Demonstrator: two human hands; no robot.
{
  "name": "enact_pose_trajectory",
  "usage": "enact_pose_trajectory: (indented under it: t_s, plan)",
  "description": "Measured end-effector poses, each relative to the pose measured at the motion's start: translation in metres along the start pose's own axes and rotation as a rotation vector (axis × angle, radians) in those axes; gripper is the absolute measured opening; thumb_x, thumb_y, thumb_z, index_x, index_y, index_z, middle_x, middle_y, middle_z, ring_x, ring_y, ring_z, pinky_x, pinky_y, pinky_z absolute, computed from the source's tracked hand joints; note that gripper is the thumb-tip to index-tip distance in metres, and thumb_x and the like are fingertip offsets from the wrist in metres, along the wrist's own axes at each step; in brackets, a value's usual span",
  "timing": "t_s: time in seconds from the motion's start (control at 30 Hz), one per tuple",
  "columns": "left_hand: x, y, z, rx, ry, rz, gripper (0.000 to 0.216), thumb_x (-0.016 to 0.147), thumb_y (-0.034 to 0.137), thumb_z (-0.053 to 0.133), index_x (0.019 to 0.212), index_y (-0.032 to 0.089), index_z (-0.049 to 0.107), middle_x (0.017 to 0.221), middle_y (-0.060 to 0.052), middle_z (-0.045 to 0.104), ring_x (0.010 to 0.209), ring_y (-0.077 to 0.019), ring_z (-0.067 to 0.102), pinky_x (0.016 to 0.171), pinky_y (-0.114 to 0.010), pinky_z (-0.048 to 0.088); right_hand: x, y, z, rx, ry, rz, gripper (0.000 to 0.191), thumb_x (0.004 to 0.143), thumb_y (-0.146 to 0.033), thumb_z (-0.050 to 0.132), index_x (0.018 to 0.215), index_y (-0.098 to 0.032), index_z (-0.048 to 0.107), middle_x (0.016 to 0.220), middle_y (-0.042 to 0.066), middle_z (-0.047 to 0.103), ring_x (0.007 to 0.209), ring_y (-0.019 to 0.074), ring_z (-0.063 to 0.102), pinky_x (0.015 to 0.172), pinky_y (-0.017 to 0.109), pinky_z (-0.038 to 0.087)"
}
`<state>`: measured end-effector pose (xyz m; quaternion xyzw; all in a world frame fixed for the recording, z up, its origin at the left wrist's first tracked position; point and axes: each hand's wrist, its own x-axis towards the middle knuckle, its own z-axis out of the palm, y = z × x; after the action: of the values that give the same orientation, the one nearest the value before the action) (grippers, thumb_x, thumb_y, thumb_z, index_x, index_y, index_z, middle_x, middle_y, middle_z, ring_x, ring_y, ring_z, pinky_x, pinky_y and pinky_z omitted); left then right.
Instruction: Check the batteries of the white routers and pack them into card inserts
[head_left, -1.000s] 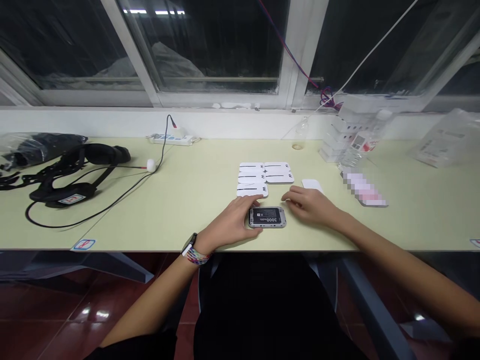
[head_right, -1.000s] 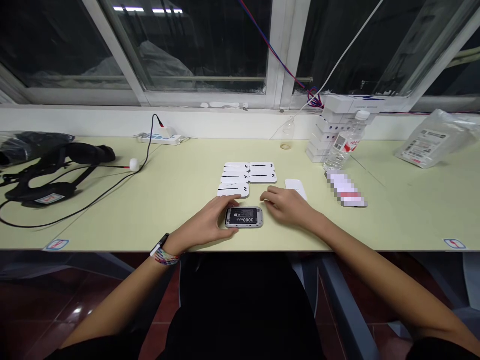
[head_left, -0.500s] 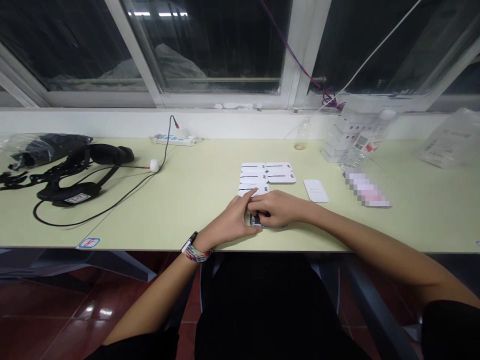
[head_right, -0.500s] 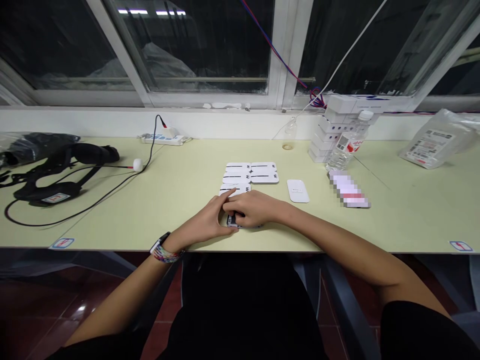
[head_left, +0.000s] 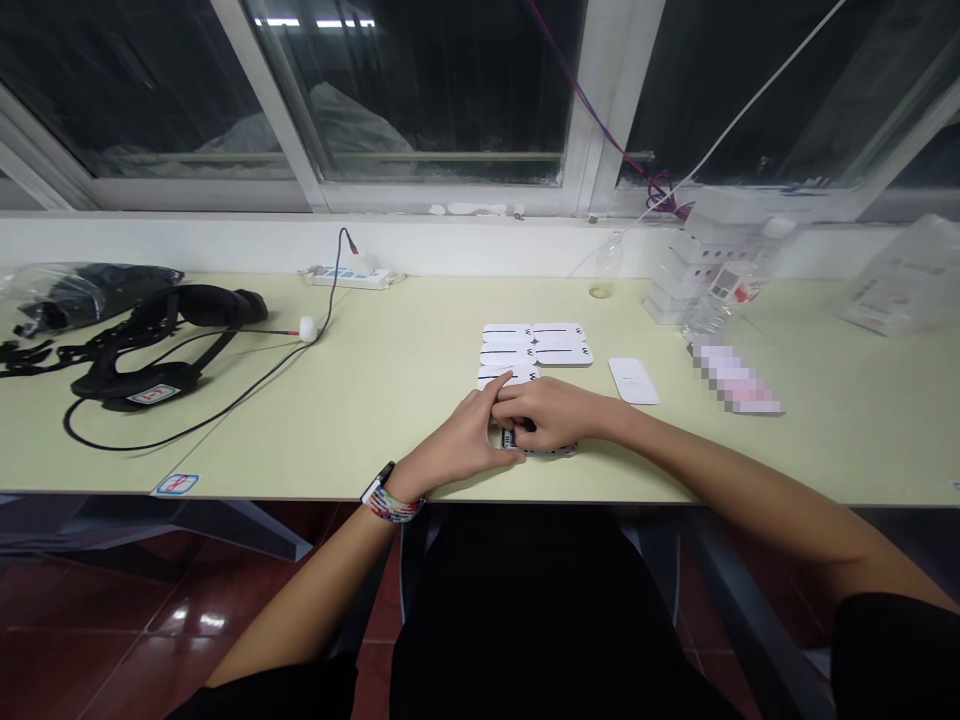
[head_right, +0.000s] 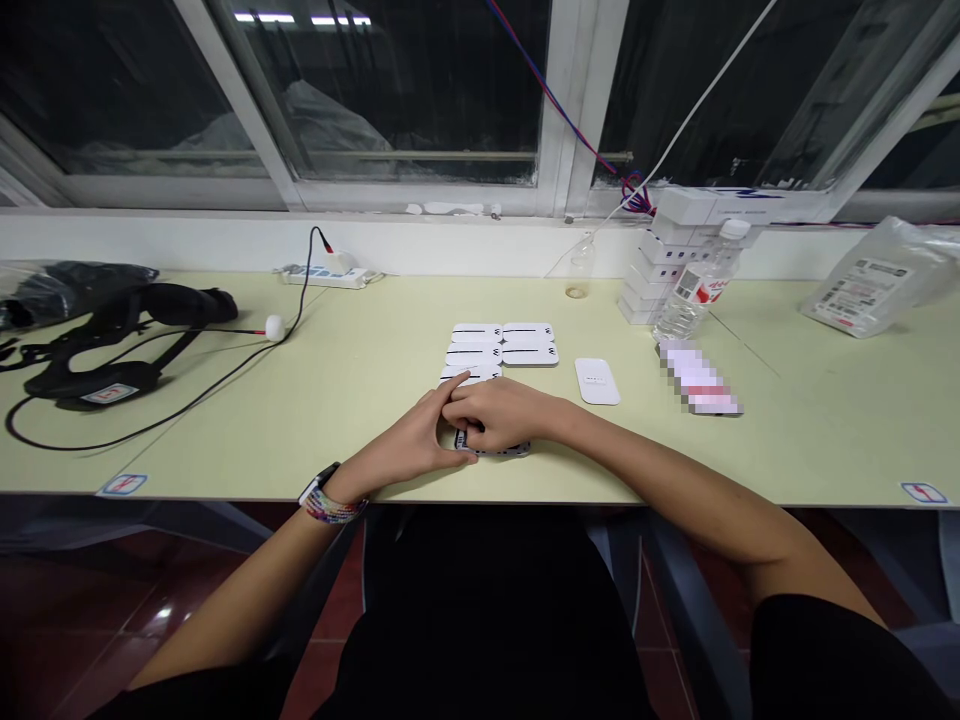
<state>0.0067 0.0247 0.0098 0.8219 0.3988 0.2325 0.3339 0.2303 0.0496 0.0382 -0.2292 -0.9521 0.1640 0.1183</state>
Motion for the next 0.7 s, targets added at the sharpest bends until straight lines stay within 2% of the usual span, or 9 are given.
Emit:
enact_pose_trajectory:
  t_s: [0.3, 0.4, 0.47, 0.6, 0.7]
  plan:
    - [0.001, -0.001, 0.000, -0.010, -0.007, 0.007, 0.119, 0.084, 0.043, 0.092, 0.178, 0.036, 0.021, 0.168, -0.015, 0.050, 0.158, -0.0432, 0.046, 0.122, -0.059, 0.049, 0.000, -0.003, -0.003, 0.014, 0.015, 0.018, 0.016, 0.079, -0.011, 0.058, 0.077, -0.022, 0.046, 0.088, 0.000, 0.059, 0.070, 0.0137, 0.046, 0.064, 0.030, 0.031]
    - [0.002, -0.005, 0.001, -0.029, 0.001, 0.027, 0.121, 0.082, 0.044, 0.093, 0.178, 0.036, 0.019, 0.168, -0.016, 0.049, 0.157, -0.0427, 0.047, 0.122, -0.059, 0.049, 0.001, -0.002, -0.005, 0.047, 0.038, 0.013, 0.019, 0.076, -0.012, 0.057, 0.076, -0.023, 0.043, 0.082, -0.001, 0.057, 0.069, 0.0142, 0.045, 0.064, 0.030, 0.030]
    - [0.003, -0.007, 0.002, -0.040, 0.006, 0.048, 0.115, 0.082, 0.043, 0.093, 0.175, 0.034, 0.025, 0.165, -0.016, 0.051, 0.154, -0.0415, 0.050, 0.122, -0.059, 0.049, 0.001, -0.001, -0.008, 0.067, 0.083, -0.010, 0.019, 0.075, -0.011, 0.056, 0.075, -0.024, 0.043, 0.080, -0.001, 0.057, 0.071, 0.0150, 0.047, 0.064, 0.030, 0.031]
    - [0.004, -0.005, 0.001, -0.030, 0.007, 0.070, 0.076, 0.084, 0.040, 0.090, 0.149, 0.030, 0.053, 0.147, -0.012, 0.061, 0.139, -0.0373, 0.061, 0.115, -0.057, 0.054, 0.000, -0.001, -0.013, 0.064, 0.173, -0.066, 0.015, 0.079, -0.010, 0.056, 0.085, -0.023, 0.056, 0.096, 0.001, 0.068, 0.077, 0.0156, 0.054, 0.067, 0.029, 0.035]
    - [0.003, 0.000, 0.000, -0.036, -0.003, 0.056, 0.080, 0.084, 0.037, 0.088, 0.153, 0.030, 0.049, 0.143, -0.011, 0.063, 0.135, -0.0366, 0.062, 0.111, -0.056, 0.056, -0.006, -0.005, -0.011, -0.023, 0.209, -0.038, 0.015, 0.088, -0.014, 0.060, 0.096, -0.022, 0.069, 0.111, 0.004, 0.073, 0.081, 0.0164, 0.060, 0.068, 0.029, 0.037]
